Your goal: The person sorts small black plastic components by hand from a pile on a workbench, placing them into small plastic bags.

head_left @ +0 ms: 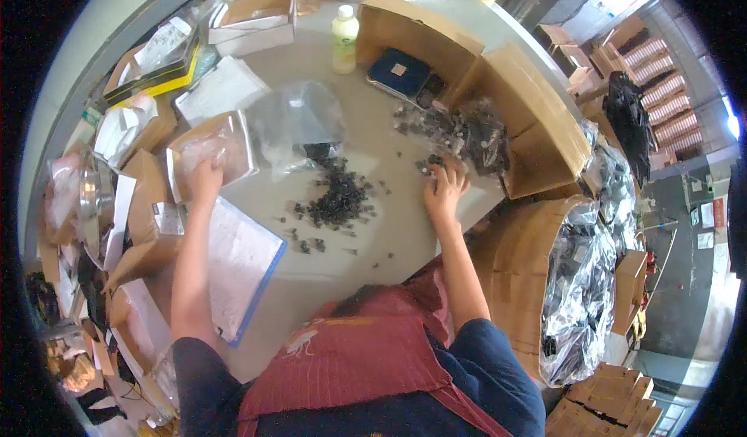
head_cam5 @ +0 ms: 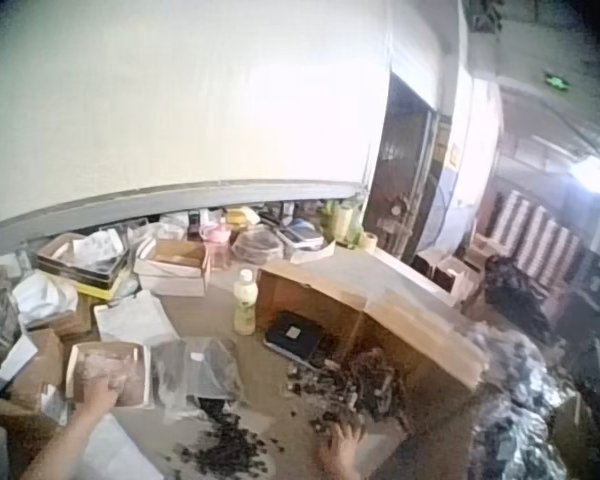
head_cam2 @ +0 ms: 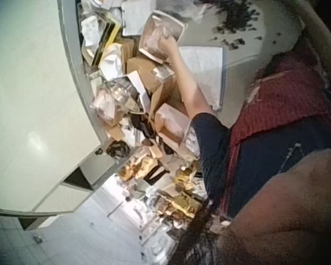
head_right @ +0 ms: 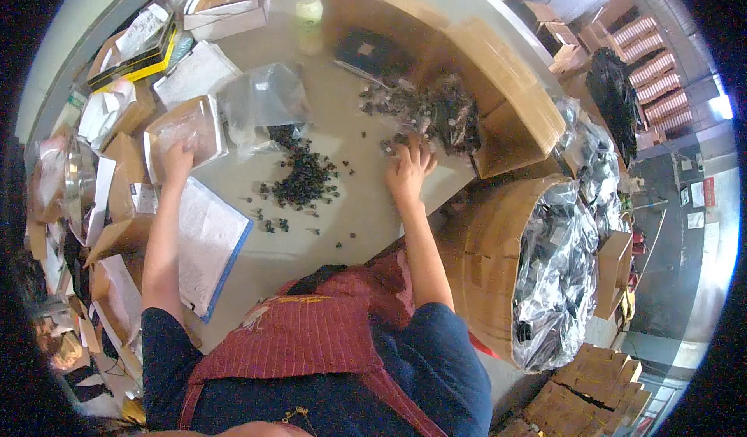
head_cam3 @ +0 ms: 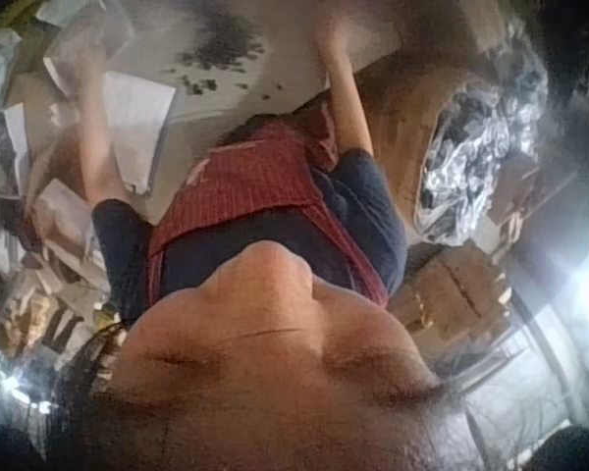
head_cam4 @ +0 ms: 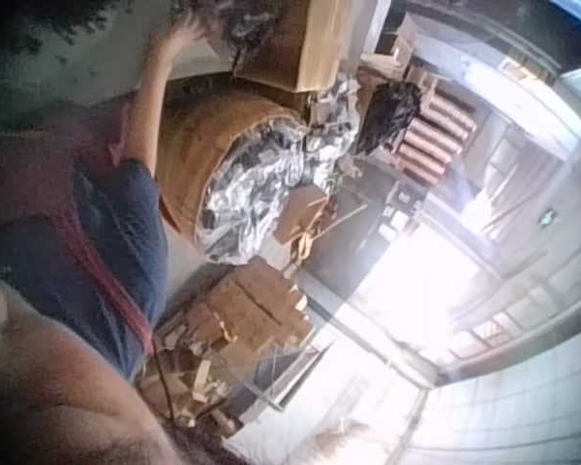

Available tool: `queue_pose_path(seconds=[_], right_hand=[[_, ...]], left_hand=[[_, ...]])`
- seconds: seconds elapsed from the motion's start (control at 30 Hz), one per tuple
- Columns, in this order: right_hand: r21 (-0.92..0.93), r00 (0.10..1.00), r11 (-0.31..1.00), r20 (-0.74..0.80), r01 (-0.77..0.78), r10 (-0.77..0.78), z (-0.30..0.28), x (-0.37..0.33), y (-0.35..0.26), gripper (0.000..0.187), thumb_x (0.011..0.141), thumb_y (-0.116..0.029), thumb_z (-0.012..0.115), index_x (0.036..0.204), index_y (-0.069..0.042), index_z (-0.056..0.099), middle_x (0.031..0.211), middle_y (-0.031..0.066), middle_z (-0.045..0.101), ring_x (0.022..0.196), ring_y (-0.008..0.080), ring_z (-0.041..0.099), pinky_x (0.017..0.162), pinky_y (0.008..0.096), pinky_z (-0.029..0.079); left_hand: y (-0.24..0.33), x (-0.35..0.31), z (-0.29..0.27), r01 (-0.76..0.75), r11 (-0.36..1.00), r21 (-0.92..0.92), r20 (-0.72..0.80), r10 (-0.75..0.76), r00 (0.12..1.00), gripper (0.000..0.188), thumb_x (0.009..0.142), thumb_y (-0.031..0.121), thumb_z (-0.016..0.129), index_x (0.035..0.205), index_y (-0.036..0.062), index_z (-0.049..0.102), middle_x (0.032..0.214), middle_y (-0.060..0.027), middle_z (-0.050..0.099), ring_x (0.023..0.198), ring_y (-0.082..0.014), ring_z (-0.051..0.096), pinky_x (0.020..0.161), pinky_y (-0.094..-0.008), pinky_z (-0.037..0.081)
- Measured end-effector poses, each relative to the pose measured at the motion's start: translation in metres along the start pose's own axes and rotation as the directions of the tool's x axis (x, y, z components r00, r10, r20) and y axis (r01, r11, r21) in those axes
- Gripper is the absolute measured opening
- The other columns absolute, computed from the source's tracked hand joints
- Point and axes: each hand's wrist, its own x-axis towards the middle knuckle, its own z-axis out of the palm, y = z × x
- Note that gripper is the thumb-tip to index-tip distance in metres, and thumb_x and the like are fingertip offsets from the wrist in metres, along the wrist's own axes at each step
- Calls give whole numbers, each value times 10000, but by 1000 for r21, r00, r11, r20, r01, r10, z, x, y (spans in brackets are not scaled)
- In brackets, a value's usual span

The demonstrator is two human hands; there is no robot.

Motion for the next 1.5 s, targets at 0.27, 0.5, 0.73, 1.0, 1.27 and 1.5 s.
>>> queue_pose_path(seconds=[0.27, 0.5, 0.73, 1.0, 1.27, 1.5], right_hand=[[401, 975, 914, 170, 63, -142, 43, 14, -55, 483, 901, -141, 581, 1354, -9, 478, 1434, 255, 462, 1321, 462, 427, 1099, 503, 355], [681, 919, 732, 278, 16, -279, 32, -4, -134, 462, 933, -281, 647, 1288, -1, 557, 1330, 208, 567, 1211, 368, 542, 1041, 429, 427], [765, 911, 632, 340, -124, -233, 24, -2, -127, 544, 945, -334, 653, 1354, -1, 522, 1481, 224, 461, 1306, 349, 506, 1070, 436, 413], [751, 930, 648, 140, 123, -340, -25, 18, -132, 485, 984, -333, 614, 1351, -24, 540, 1387, 219, 537, 1298, 319, 505, 1078, 400, 385], [710, 383, 184, 557, -679, -737, -78, 35, -193, 329, 993, -271, 602, 1156, 13, 637, 992, 47, 679, 890, 127, 610, 808, 286, 487], [828, 595, 334, 557, -450, -579, -53, 0, -199, 147, 951, -151, 632, 978, -6, 640, 802, 46, 677, 744, 113, 638, 653, 294, 507]], left_hand=[[5, -21, -27, -42, 984, -170, -234, 1, 972, 399, 871, 180, 654, 1252, 61, 651, 1180, -211, 679, 1108, -359, 639, 976, -412, 466], [-20, -35, -1, -116, 841, -529, -304, -60, 951, 287, 897, 103, 679, 1155, -8, 621, 1105, -148, 653, 858, -177, 679, 695, -300, 558], [22, -41, -29, 81, 891, -446, -202, -188, 961, 622, 983, 548, 476, 1230, 7, 658, 1192, -252, 663, 1166, -372, 609, 1004, -424, 439], [96, -100, -91, 168, 468, -868, 192, 3, 981, 629, 1027, 527, 409, 1327, 8, 598, 1387, -112, 572, 1231, -203, 536, 1040, -361, 400], [223, -222, -125, 310, 511, -802, 503, 296, 812, 625, 1050, 522, 381, 1185, -5, 689, 1086, -112, 733, 967, -231, 680, 890, -364, 505], [195, -258, -100, 468, 675, -571, 528, -135, 839, 465, 972, 392, 627, 1241, 13, 654, 1034, -105, 735, 897, -198, 681, 800, -318, 539]])
